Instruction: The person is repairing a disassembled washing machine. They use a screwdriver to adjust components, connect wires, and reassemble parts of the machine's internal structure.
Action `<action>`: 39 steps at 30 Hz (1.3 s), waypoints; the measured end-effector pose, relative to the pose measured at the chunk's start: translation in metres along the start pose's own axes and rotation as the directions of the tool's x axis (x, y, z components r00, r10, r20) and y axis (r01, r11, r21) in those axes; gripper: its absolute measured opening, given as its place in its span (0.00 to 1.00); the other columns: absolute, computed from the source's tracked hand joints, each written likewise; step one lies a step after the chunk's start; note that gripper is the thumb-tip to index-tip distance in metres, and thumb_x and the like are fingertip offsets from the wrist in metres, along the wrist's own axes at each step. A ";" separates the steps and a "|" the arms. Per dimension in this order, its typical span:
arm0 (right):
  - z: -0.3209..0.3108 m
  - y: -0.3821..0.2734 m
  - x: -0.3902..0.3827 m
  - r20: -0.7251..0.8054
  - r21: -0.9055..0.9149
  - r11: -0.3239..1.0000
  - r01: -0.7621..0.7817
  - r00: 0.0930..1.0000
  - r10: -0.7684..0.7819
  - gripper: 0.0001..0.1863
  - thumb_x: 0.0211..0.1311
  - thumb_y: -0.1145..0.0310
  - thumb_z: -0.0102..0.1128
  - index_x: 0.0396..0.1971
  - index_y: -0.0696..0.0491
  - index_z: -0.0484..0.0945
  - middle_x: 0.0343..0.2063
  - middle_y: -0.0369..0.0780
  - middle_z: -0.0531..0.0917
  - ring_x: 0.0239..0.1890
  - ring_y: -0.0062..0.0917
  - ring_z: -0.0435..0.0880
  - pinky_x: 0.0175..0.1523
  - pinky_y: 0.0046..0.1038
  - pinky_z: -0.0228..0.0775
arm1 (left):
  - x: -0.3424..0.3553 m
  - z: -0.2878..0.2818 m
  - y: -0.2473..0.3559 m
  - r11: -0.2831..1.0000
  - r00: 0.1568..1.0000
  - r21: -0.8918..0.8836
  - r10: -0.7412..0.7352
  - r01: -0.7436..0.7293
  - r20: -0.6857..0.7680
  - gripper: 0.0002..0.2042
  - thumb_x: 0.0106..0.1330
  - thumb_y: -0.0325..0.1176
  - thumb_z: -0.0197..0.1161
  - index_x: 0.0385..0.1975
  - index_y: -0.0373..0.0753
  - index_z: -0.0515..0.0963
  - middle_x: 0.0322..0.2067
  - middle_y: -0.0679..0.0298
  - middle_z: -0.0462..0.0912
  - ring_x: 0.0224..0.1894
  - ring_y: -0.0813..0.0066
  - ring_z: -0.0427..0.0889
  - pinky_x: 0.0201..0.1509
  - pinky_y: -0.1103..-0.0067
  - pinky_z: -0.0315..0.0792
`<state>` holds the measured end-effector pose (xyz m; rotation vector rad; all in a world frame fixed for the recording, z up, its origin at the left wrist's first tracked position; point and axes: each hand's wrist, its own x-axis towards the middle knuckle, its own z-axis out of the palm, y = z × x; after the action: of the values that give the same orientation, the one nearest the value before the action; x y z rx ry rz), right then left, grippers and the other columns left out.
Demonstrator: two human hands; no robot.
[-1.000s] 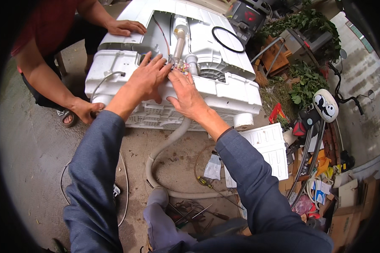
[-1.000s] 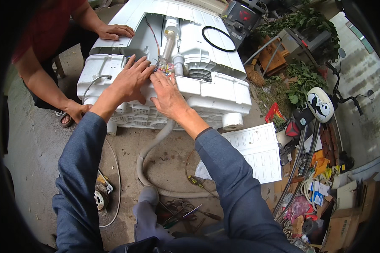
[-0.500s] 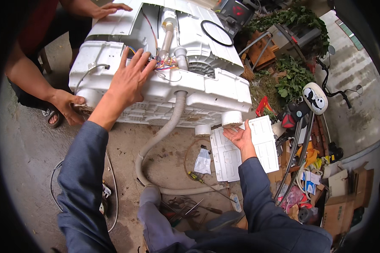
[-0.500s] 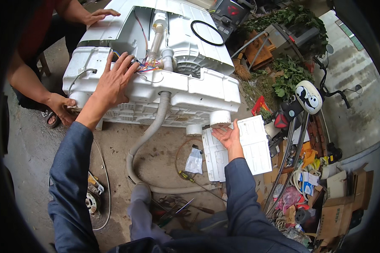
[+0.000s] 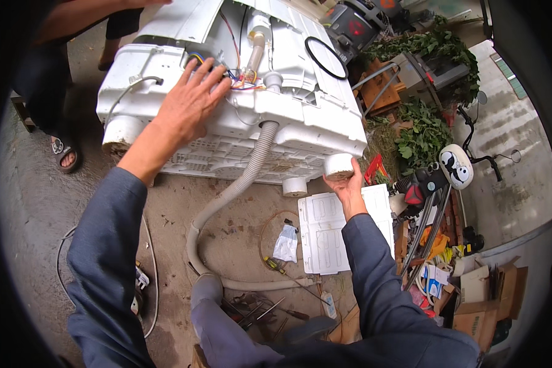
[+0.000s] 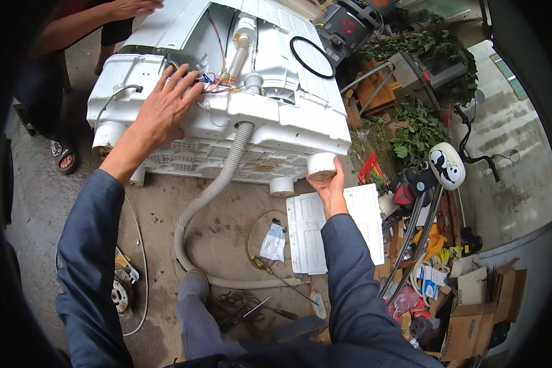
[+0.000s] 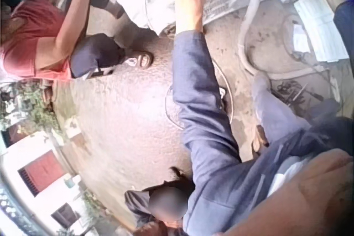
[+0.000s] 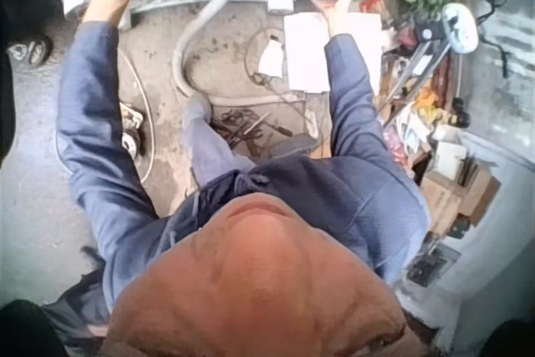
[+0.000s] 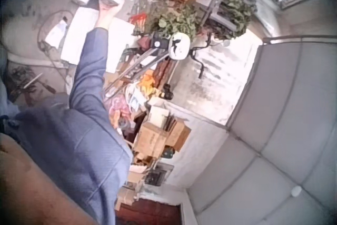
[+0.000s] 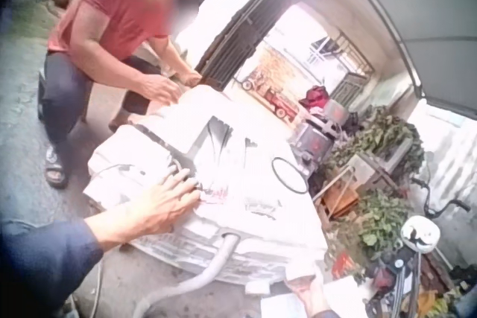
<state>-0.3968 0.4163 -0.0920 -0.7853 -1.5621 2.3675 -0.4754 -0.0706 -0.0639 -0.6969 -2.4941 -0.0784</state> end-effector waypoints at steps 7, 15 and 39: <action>-0.013 0.010 0.028 -0.039 -0.028 1.000 0.002 0.999 -0.003 0.41 0.59 0.36 0.65 0.66 0.47 0.69 0.61 0.48 0.75 0.60 0.48 0.75 0.56 0.59 0.74 | -0.027 -0.018 0.005 0.991 0.999 -0.127 -0.044 0.041 -0.026 0.55 0.48 0.37 0.81 0.78 0.52 0.53 0.78 0.60 0.54 0.79 0.56 0.52 0.83 0.57 0.44; -0.027 0.018 0.030 0.014 0.019 1.000 -0.006 1.000 0.006 0.36 0.62 0.35 0.60 0.62 0.45 0.72 0.57 0.44 0.79 0.57 0.44 0.79 0.54 0.56 0.76 | -0.123 0.005 -0.057 0.420 0.596 -0.659 -0.801 0.624 0.053 0.51 0.54 0.57 0.76 0.70 0.29 0.59 0.62 0.37 0.66 0.65 0.49 0.71 0.65 0.60 0.74; -0.036 0.019 -0.003 -0.022 0.004 1.000 0.027 0.999 -0.027 0.36 0.64 0.37 0.60 0.63 0.48 0.71 0.56 0.45 0.78 0.57 0.42 0.79 0.54 0.56 0.78 | -0.121 -0.050 -0.048 -0.268 0.367 -0.699 -0.697 0.664 0.616 0.46 0.62 0.56 0.70 0.73 0.38 0.55 0.57 0.41 0.75 0.50 0.51 0.85 0.35 0.63 0.85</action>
<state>-0.3733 0.4355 -0.1193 -0.7813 -1.5482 2.3351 -0.3877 -0.1777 -0.0800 0.6577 -2.1319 -2.1660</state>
